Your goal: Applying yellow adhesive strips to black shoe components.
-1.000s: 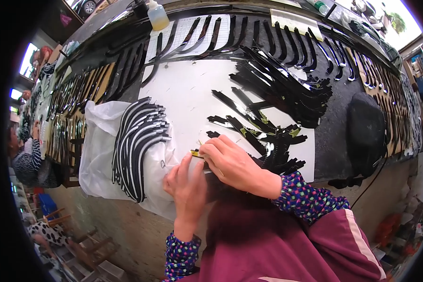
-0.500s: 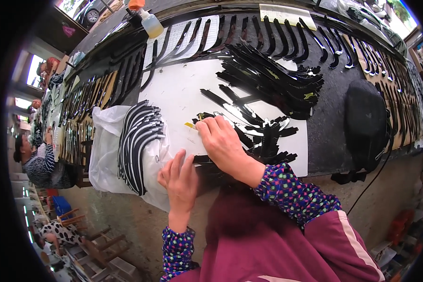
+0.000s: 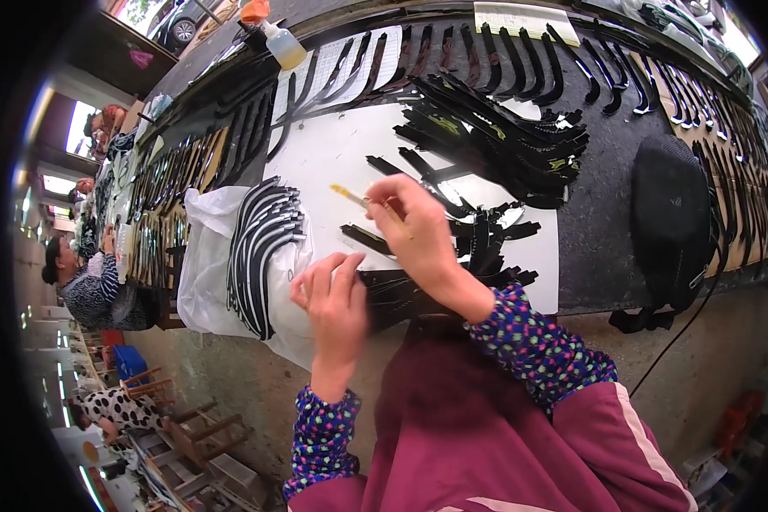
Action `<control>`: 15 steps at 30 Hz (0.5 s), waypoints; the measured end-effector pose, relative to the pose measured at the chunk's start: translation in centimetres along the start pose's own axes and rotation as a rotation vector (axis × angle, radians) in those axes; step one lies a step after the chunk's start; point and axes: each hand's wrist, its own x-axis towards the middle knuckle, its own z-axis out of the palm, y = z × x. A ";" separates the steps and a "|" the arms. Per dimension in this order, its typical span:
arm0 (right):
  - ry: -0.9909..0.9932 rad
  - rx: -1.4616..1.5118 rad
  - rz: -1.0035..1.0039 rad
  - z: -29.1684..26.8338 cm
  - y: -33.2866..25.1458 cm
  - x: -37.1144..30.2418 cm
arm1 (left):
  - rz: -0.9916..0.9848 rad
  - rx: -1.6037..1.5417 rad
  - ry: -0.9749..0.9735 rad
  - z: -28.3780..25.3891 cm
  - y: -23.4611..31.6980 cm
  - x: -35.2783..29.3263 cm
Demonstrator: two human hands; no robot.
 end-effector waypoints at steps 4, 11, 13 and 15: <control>0.154 0.129 0.020 -5.3 -3.2 -0.2 | 0.079 -0.170 -0.047 2.6 3.5 3.8; 0.421 -0.006 -0.124 -14.1 -2.1 -1.7 | 0.329 0.008 -0.119 7.3 6.4 8.9; 0.447 -0.027 -0.107 -15.0 -0.9 -2.2 | 0.320 0.016 -0.153 7.9 6.2 9.5; 0.463 0.005 -0.011 -15.3 -0.1 -2.6 | 0.307 0.015 -0.195 8.1 6.0 9.7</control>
